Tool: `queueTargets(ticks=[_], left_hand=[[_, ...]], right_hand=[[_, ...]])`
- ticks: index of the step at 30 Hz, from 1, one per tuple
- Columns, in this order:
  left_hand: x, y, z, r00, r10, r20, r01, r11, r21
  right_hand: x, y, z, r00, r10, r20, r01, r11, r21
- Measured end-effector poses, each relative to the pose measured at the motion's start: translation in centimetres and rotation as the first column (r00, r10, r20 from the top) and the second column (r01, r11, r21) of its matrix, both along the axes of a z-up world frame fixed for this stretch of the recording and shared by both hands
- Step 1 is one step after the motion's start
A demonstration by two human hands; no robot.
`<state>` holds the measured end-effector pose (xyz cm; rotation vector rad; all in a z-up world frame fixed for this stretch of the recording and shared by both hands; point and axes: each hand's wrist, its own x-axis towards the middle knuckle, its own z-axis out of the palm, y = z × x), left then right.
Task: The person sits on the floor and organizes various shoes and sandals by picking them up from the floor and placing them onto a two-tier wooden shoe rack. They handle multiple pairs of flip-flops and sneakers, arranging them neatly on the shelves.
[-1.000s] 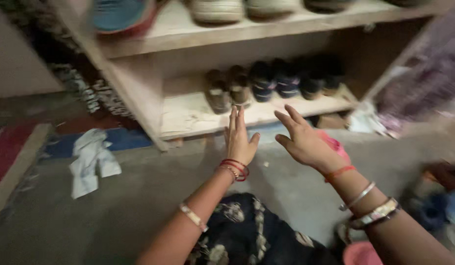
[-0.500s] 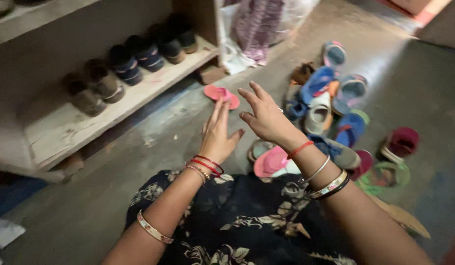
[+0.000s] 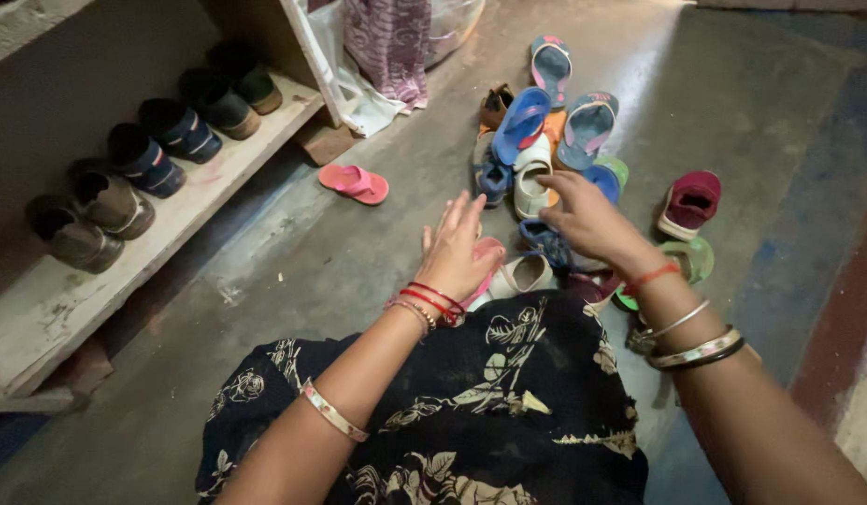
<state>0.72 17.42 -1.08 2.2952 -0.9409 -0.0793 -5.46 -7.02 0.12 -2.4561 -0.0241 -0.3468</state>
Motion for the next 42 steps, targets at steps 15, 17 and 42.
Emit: queueTargets(ticks=[15,17,42], left_hand=[[-0.4,-2.4,-3.9,0.984,-0.099,-0.148,0.104,0.994,0.026],[-0.4,-2.5,-3.8,0.982,-0.109,-0.155,0.114,0.993,0.022],[0.9,-0.2,-5.4,0.965,-0.024,-0.262,-0.01,0.992,-0.126]], right_hand=[[-3.8,-10.5,-18.3,0.819,-0.3,-0.49,0.462,0.85,0.252],[-3.9,-10.9,-20.2,0.812,-0.296,-0.502,0.49,0.814,0.311],[-2.8,-1.3,0.7,0.911,-0.161,0.381,0.247,0.951,-0.187]])
